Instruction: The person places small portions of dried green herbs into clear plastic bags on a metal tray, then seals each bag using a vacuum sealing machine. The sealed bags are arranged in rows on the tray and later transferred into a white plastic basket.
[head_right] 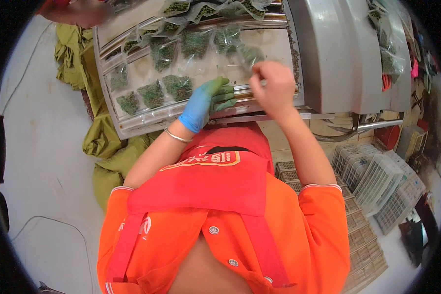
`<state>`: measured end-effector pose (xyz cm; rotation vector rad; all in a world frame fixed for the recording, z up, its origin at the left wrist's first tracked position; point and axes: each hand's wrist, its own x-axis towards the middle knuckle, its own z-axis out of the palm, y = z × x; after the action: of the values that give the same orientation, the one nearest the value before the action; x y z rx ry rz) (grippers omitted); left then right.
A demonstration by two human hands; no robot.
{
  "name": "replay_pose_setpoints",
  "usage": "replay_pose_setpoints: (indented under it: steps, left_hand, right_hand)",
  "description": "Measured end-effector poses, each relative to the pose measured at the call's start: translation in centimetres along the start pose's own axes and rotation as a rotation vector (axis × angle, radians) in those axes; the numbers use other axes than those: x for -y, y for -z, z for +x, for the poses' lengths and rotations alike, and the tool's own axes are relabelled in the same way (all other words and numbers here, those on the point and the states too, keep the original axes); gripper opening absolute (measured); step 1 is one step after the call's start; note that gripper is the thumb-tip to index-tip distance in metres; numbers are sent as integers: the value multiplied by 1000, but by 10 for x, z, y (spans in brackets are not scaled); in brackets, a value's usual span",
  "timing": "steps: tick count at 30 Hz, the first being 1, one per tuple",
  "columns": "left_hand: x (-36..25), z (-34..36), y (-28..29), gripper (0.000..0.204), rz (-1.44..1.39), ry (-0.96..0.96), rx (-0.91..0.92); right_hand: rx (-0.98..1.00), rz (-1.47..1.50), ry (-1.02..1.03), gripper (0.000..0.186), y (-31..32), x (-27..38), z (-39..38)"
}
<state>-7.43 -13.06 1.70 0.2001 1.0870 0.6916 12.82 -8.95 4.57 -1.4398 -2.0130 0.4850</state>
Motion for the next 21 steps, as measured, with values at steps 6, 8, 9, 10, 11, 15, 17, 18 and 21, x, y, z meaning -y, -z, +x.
replay_pose_setpoints:
  steps: [6, 8, 9, 10, 11, 15, 17, 18, 21]
  left_hand:
    - [18, 21, -13, 34, 179, 23, -106]
    - [23, 23, -13, 32, 52, 25, -88]
    - [25, 24, -13, 32, -8, 28, -77]
    - [22, 23, -16, 32, -33, 46, -52]
    - [18, 21, -17, 33, -58, 64, -27]
    - [-11, 9, -2, 37, 193, 58, 144]
    - [-39, -13, 2, 41, 460, 14, 170]
    - [-51, -21, 3, 42, 595, 1, 172]
    - [-65, -27, 16, 45, 1177, -146, 25]
  right_hand:
    - [268, 193, 12, 23, 15, 2, -31]
    - [263, 265, -300, 25, 16, -23, -37]
    - [315, 337, -562, 25, 15, -32, -37]
    - [386, 493, -714, 26, 19, -32, -29]
    - [451, 637, -840, 26, 20, -34, -24]
    - [631, 1054, -1117, 29, 29, -31, -5]
    - [660, 1108, -1100, 29, 31, -21, 3]
    - [707, 1017, -1051, 30, 30, -12, 12]
    - [833, 741, -817, 29, -2, 0, 24]
